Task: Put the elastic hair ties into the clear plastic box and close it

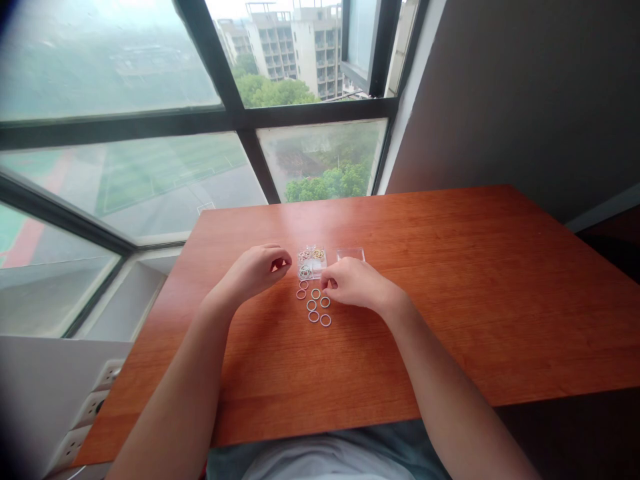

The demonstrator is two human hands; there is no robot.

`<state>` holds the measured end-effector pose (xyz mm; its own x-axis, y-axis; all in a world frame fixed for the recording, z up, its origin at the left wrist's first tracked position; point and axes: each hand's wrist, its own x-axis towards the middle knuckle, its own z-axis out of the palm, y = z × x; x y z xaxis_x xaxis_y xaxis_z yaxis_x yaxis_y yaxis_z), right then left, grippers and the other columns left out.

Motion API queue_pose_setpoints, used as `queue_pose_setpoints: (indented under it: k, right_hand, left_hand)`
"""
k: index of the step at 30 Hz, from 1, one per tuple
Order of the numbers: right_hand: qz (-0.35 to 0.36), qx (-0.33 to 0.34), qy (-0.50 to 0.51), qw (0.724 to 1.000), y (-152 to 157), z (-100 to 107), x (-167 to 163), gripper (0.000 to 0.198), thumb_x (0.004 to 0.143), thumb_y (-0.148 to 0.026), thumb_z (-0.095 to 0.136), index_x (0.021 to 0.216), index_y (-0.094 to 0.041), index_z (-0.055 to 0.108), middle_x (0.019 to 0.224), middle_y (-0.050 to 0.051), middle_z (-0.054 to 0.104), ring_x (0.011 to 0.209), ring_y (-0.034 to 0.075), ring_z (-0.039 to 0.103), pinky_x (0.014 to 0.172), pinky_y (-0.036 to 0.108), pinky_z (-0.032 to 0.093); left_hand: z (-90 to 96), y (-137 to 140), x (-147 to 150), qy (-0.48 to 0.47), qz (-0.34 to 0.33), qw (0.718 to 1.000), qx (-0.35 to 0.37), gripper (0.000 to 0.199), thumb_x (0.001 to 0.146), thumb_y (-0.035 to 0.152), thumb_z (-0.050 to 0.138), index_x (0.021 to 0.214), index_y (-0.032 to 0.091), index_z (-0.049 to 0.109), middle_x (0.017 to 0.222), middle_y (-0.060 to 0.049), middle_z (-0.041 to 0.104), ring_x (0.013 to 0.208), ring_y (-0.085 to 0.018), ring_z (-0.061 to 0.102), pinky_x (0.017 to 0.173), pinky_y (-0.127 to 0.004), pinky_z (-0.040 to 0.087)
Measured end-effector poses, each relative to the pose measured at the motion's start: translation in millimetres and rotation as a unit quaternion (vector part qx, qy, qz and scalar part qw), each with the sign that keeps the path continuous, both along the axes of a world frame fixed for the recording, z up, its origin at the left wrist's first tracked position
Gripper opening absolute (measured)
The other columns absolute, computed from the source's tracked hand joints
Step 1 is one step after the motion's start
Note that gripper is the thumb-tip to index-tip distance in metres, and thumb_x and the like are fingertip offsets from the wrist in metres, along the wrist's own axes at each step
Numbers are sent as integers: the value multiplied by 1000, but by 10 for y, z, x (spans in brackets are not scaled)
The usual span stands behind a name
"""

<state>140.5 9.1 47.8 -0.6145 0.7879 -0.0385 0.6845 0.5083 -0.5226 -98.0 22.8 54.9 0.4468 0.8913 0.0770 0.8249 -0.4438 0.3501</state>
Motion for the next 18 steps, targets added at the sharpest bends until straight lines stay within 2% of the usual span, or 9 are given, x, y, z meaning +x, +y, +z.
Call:
queue_pose_setpoints:
  k: [5,10,18]
  right_hand:
    - [13,-10,-57,998,-18,-46,-58,12,73,-16,64,69,-24,72,67,-2,68,62,12,56,58,25,33]
    - [12,15,-123,992,-28,-68,-94,15,74,-16,61,63,-23,69,63,0,67,60,14,55,56,26,30]
    - [2,12,-103,995,-16,-45,-85,10,76,-23,64,70,-25,71,72,-1,71,67,14,58,63,26,34]
  left_hand:
    - [3,-8,4,-4,-2,1000,4,14,77,12,49,73,18,61,75,-2,62,63,-11,49,59,-23,34]
    - [3,-8,15,-6,3,1000,1,13,78,13,49,73,18,60,74,-1,62,62,-11,48,58,-23,33]
    - [38,-51,18,-2,10,1000,-5,16,81,19,50,74,19,64,67,0,63,55,-10,46,54,-23,29]
